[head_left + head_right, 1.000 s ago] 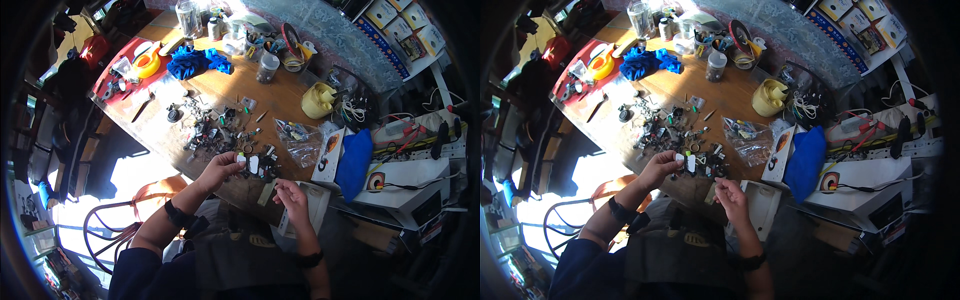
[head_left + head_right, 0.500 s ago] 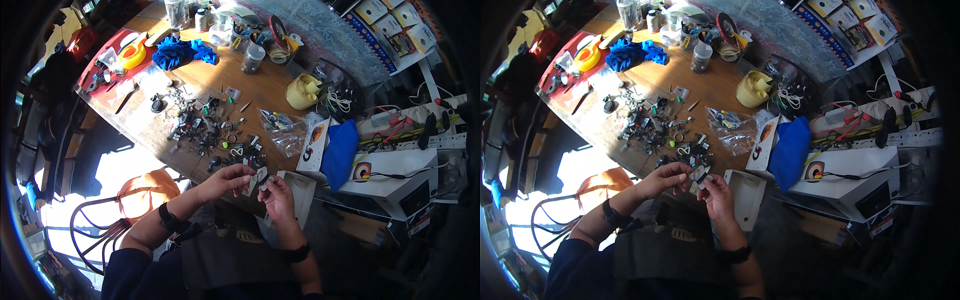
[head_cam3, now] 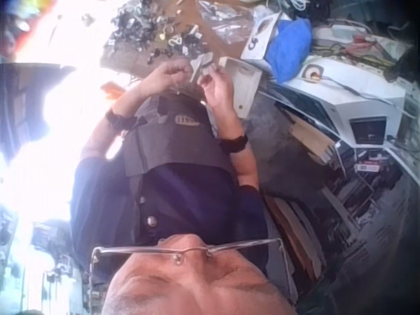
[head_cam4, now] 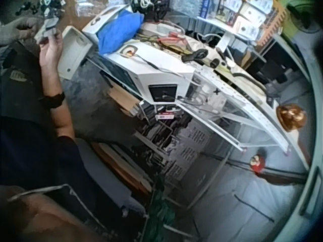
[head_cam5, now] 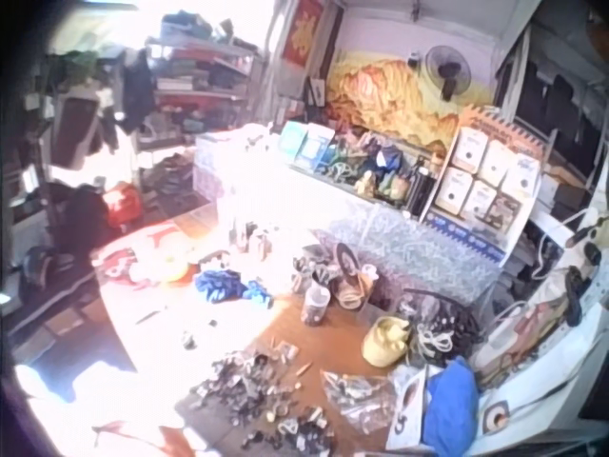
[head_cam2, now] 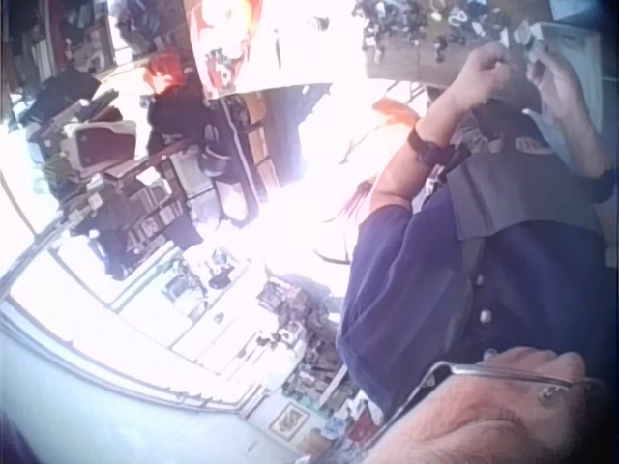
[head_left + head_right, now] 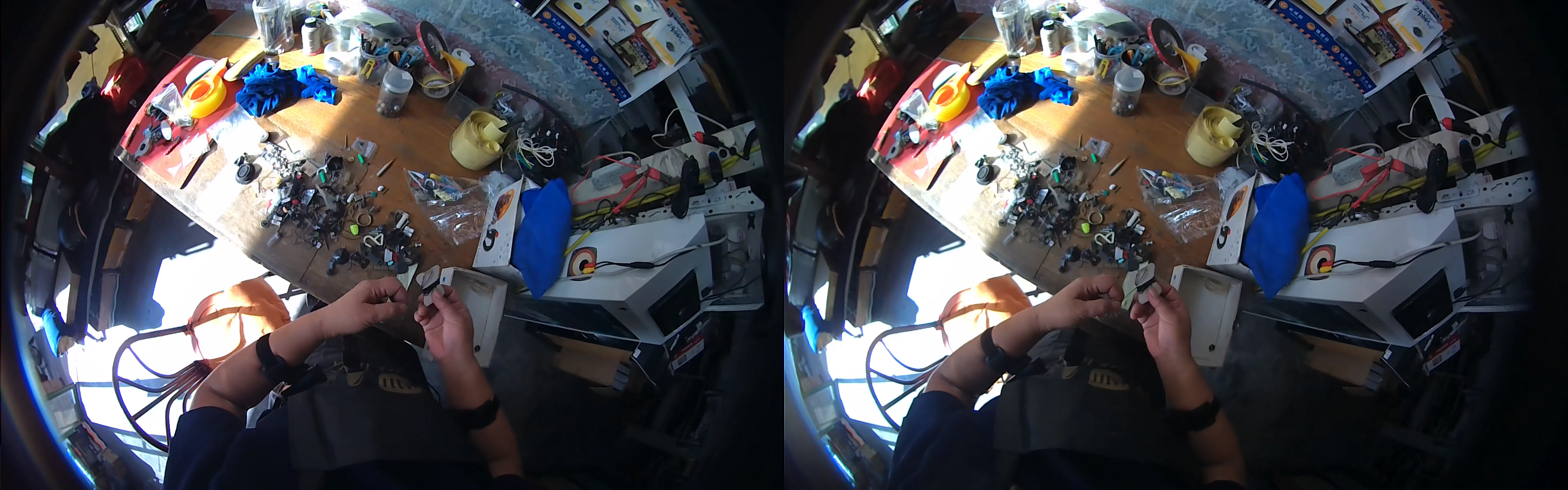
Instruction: The person assembles small keychains at a cluttered workbench. They pick up metal rings and small charms, thread them onto strings, and place the finished keychains into a white box. The person handles multiple components one at a time, occasionally moving items aside to reach the work area.
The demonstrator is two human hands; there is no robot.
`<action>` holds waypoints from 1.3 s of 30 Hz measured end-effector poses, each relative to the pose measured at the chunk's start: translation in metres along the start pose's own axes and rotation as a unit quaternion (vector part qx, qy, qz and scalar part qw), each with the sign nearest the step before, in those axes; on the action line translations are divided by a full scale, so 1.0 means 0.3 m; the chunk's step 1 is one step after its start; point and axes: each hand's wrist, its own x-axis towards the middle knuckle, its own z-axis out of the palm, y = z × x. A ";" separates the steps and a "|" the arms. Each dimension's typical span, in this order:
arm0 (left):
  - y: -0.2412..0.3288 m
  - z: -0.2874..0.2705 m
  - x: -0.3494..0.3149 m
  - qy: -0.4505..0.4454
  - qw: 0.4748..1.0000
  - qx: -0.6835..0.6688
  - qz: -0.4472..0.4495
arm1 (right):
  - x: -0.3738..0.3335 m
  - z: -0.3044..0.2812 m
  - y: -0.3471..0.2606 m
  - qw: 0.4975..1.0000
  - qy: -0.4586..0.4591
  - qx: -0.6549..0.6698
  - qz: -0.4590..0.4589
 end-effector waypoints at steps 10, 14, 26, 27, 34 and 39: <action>0.044 -0.023 -0.022 -0.032 0.972 -0.169 -0.163 | -0.039 0.003 -0.031 0.973 -0.130 -0.136 0.132; 0.065 -0.043 -0.013 -0.005 0.967 -0.175 -0.184 | -0.041 0.003 -0.041 0.943 -0.110 -0.308 0.057; 0.050 0.003 0.006 0.077 0.989 -0.043 -0.119 | -0.042 0.011 -0.029 0.876 -0.032 -0.479 -0.043; 0.047 0.002 0.006 0.075 0.990 -0.040 -0.114 | -0.041 0.010 -0.028 0.879 -0.028 -0.474 -0.041; 0.041 0.022 0.008 0.082 0.989 0.084 -0.084 | -0.027 0.001 -0.018 0.906 0.004 -0.421 -0.040; 0.043 0.049 0.011 0.107 0.973 0.193 -0.065 | -0.015 -0.008 -0.009 0.941 0.007 -0.337 -0.030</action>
